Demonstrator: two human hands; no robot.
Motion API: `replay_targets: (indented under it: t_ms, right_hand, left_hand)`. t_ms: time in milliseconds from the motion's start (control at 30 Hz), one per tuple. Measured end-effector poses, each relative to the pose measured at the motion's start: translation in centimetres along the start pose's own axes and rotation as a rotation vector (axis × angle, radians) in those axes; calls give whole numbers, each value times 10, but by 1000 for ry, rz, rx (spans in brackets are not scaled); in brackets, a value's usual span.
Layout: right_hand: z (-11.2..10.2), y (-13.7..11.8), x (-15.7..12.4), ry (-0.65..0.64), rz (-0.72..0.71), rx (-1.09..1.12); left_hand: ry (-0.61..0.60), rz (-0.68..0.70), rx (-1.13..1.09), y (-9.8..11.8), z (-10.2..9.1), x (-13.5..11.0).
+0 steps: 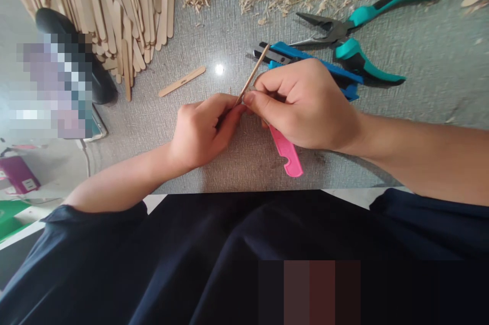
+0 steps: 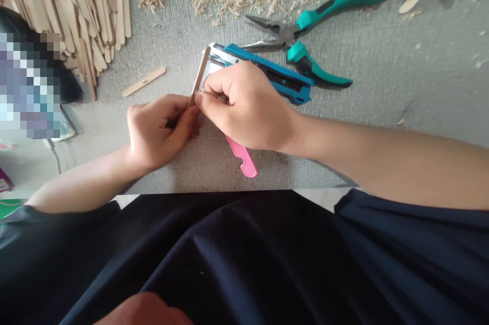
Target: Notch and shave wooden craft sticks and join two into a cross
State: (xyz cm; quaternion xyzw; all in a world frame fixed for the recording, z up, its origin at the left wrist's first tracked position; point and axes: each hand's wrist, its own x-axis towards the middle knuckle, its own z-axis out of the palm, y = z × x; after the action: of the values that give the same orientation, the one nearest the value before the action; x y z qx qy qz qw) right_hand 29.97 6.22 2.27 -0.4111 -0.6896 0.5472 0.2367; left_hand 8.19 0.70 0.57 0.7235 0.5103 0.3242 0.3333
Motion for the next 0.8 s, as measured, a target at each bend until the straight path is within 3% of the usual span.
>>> replay_targets:
  t_ms: [200,633,800]
  right_hand:
    - [-2,3,1,-27,-34,70]
    - [-8,-2,1,-62,26,134]
    - [-9,-1,3,-48,54,171]
  left_hand:
    - [-51,-92,-175,2,-6,5]
    - [-171,-115,-215,1,-19,25]
    - [-134,-96,-201,2,-17,25]
